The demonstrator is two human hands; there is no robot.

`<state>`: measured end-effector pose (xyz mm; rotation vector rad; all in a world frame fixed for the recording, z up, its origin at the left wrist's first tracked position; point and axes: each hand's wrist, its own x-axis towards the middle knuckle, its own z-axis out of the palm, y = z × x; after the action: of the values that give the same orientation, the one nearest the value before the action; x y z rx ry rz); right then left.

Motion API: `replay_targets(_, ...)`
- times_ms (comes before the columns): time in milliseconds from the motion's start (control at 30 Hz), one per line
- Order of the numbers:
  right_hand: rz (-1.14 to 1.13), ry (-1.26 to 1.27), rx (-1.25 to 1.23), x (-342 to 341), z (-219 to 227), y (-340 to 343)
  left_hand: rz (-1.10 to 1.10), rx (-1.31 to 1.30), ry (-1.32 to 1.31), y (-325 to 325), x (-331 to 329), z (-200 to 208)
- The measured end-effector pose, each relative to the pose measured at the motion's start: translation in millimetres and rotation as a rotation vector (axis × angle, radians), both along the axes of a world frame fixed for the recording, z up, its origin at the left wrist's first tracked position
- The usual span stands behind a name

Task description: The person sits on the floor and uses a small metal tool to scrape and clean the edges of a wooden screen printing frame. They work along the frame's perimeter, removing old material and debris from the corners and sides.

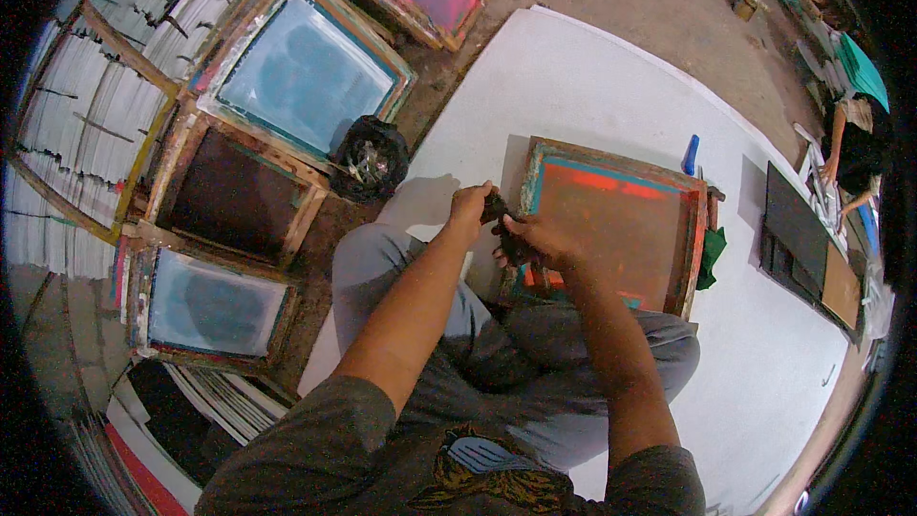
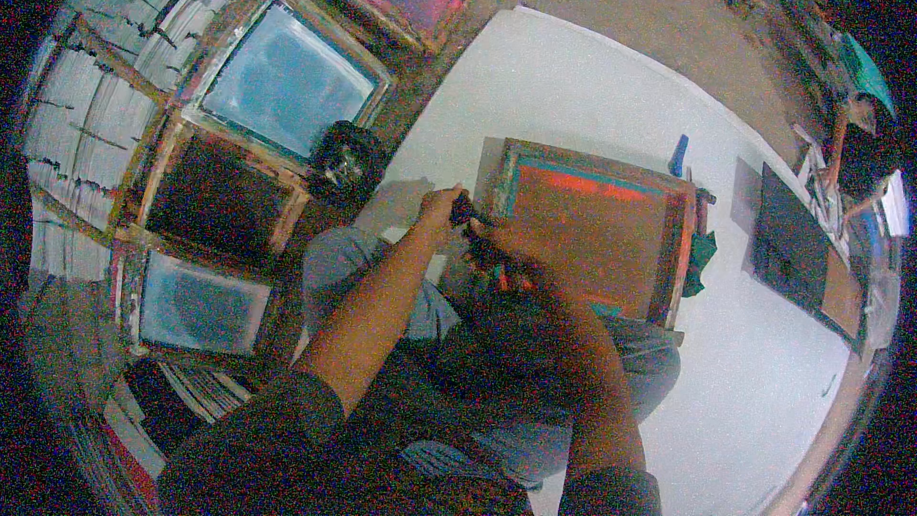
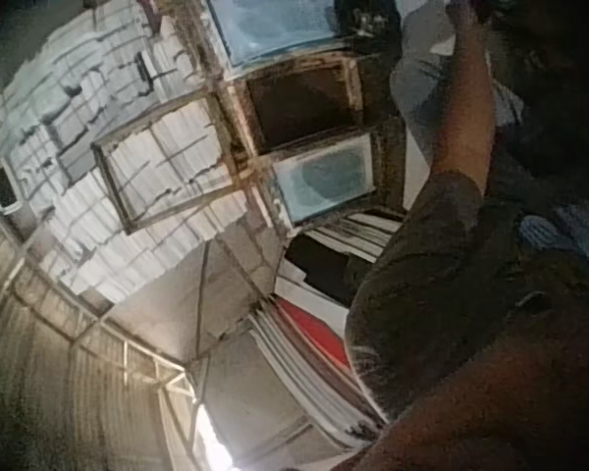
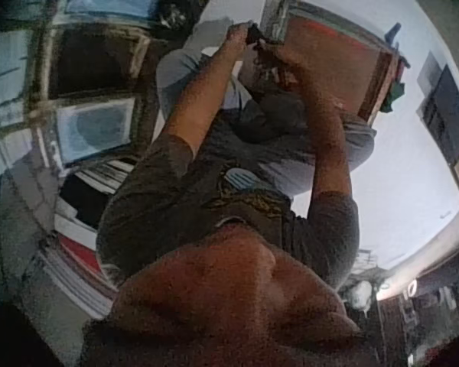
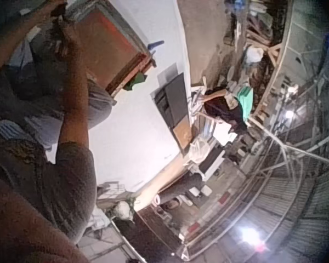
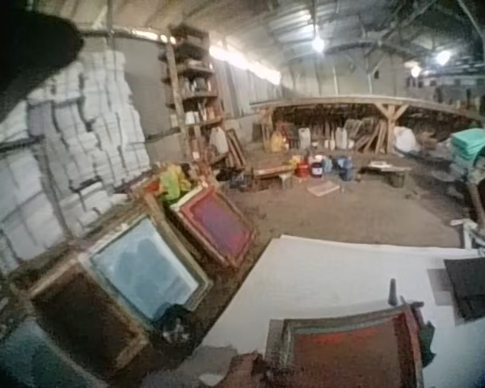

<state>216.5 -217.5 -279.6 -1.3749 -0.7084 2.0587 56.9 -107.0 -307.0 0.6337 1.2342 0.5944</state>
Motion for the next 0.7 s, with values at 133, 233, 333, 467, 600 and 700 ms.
replay_targets(133, -0.070, 0.121, -0.035, -5, -9, -9, -0.008, -0.003, 0.172, -4, 2, 27)
replay_targets(233, -0.105, 0.135, -0.022, -6, -17, -9, 0.012, 0.119, 0.143, 4, -5, 3)
replay_targets(333, -0.102, 0.077, -0.039, -5, 1, -10, 0.101, 0.149, 0.064, 8, -11, -13)
replay_targets(467, -0.219, 0.031, -0.022, 17, -41, -10, 0.050, 0.298, 0.444, 14, -11, -31)
replay_targets(600, -0.378, 0.090, -0.007, 11, -29, -2, -0.142, 0.526, 0.858, 16, -19, -32)
replay_targets(700, -0.404, 0.132, 0.038, 14, 1, -9, -0.231, 0.507, 0.943, 5, -4, 0)
